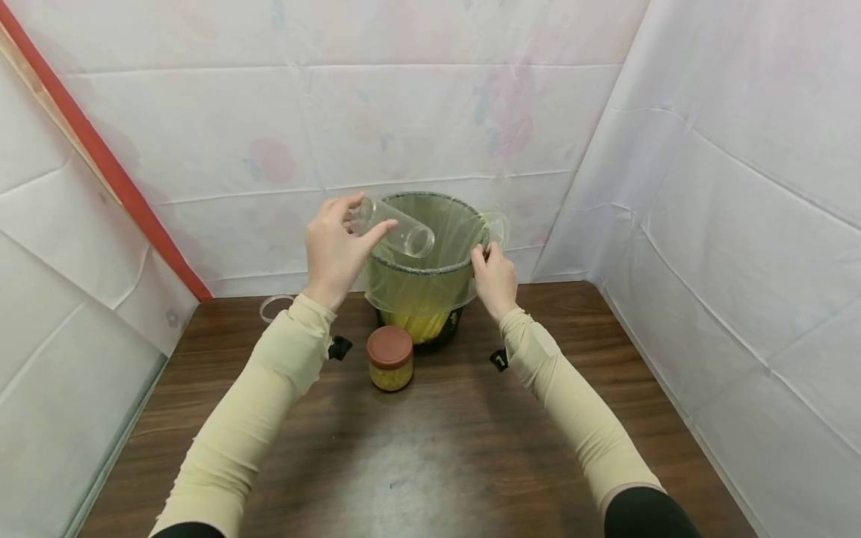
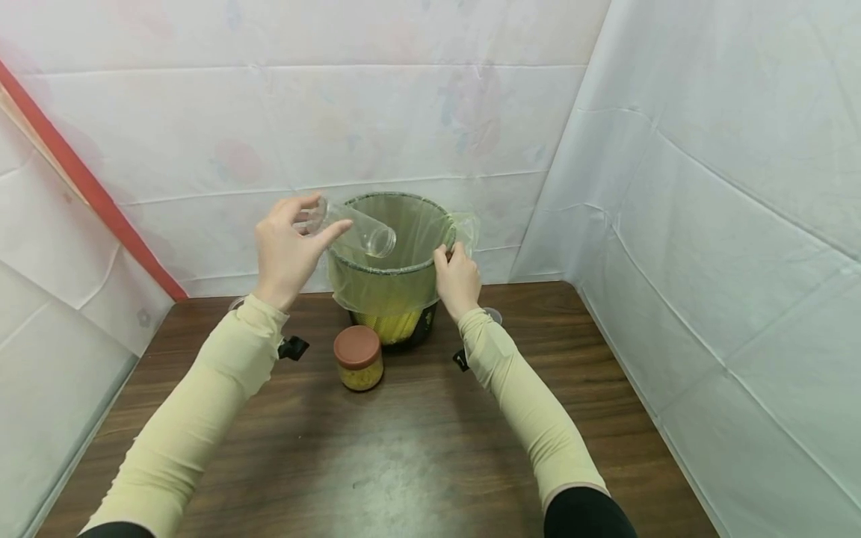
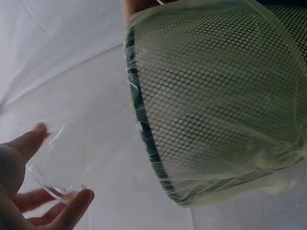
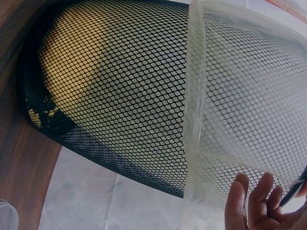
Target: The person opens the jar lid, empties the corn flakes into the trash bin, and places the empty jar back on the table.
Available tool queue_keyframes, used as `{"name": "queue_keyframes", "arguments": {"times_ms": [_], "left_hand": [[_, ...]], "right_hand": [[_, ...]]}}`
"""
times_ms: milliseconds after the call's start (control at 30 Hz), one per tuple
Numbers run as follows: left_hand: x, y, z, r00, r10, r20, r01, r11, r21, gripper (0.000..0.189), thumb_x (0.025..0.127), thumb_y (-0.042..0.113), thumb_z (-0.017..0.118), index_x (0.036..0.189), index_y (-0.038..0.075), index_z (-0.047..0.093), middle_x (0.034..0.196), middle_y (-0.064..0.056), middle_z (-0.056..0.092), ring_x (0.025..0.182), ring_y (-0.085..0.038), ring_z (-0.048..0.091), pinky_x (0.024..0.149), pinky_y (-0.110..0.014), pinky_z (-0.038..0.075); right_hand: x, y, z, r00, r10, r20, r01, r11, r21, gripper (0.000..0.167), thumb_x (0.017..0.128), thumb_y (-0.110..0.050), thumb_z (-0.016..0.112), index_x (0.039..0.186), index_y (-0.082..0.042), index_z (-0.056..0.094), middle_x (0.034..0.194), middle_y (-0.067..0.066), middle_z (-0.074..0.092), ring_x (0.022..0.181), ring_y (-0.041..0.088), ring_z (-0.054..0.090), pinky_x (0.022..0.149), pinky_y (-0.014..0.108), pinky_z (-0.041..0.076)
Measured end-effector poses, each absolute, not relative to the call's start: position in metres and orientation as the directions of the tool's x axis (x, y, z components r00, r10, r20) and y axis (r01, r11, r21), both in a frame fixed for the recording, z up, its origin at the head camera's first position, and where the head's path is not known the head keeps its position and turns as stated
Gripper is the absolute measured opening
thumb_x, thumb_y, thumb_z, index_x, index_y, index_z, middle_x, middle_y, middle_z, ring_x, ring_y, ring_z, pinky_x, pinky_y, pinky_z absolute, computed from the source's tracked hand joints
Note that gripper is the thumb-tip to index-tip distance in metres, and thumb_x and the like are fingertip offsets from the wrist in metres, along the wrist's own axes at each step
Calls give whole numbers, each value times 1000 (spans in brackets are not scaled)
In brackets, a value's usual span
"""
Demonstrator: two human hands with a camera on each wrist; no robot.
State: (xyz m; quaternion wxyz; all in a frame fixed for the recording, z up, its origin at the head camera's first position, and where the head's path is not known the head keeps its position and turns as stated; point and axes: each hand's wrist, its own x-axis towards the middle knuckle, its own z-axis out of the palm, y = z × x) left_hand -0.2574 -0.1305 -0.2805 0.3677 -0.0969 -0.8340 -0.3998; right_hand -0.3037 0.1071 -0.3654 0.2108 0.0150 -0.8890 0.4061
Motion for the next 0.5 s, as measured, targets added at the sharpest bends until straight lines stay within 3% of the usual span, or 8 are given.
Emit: {"name": "queue_keyframes", "arguments": {"times_ms": [100,233,500], "left_hand": [[-261,-133,-283,-740,-217,637,373,656,656,60,73,47,78,113,3,66,107,-15,66,90,-27,64,83,-37,49],[-263,-135,-284,-749,-255,612,343,641,687,59,74,50,76,110,4,67,104,-14,66,87,-27,64,84,-38,46],[-263,-133,-282,-725,-189,662,408,657,634,59,74,43,79,117,4,65,110,-17,61,95,-28,61,80,-37,50]], "right_hand": [[-304,107,-365,-911,141,387,-200,670,-715,34,98,-39,31,74,-15,36,61,2,39,50,22,36,50,32,29],[-304,107,-366,-910,145,388,-197,673,-713,34,98,-39,31,74,-15,36,61,2,39,50,22,36,50,32,28],[-305,107,-367,-907,155,391,-189,680,-709,33,97,-38,32,74,-15,36,61,2,39,52,22,37,50,32,29]]}}
